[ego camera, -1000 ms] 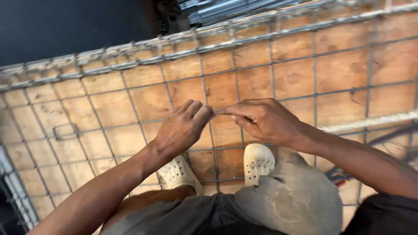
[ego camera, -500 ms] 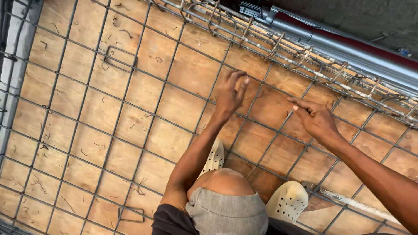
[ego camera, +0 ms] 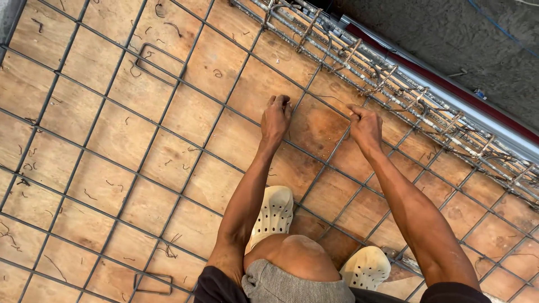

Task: The person fastens a rebar grid by wrapping wire around the rebar intersections by hand, twisting and cutting the wire with pliers, and separating more wire pieces from a bundle.

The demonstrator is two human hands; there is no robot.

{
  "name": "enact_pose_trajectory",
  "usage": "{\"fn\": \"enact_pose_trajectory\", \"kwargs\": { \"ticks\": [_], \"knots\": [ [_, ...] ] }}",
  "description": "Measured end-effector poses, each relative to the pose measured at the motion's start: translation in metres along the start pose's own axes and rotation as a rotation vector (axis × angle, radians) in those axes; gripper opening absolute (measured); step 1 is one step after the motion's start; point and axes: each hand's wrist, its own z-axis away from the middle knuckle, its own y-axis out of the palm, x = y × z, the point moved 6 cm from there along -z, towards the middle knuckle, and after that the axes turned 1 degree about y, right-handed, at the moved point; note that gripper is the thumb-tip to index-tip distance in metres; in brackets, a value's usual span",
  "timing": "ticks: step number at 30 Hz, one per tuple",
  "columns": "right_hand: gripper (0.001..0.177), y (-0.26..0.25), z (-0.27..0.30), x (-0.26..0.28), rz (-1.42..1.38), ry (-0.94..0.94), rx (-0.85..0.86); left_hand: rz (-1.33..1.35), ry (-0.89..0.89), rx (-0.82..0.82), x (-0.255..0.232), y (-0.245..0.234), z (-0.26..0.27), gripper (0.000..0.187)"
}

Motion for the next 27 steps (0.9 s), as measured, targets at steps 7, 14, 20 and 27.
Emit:
{"fn": "enact_pose_trajectory", "kwargs": {
  "ticks": [7,14,20,27],
  "knots": [
    [0.024,0.041,-0.030,0.017,-0.100,0.038,0.165,-0.082,-0.217,0.072,0.007,0.015,-0.021,0.033],
    [0.025,0.057,-0.057,0.011,-0.096,0.069,0.247,0.479,-0.409,-0.130,0.026,0.035,-0.023,0.037],
    [0.020,0.073,-0.048,0.025,-0.286,0.206,0.199,0.523,-0.111,-0.312,0.016,0.031,-0.002,0.028],
    [0.029,0.093,-0.028,0.047,-1.177,0.614,0.314,0.240,0.203,-0.333,-0.023,0.031,-0.008,0.017]
  ]
}}
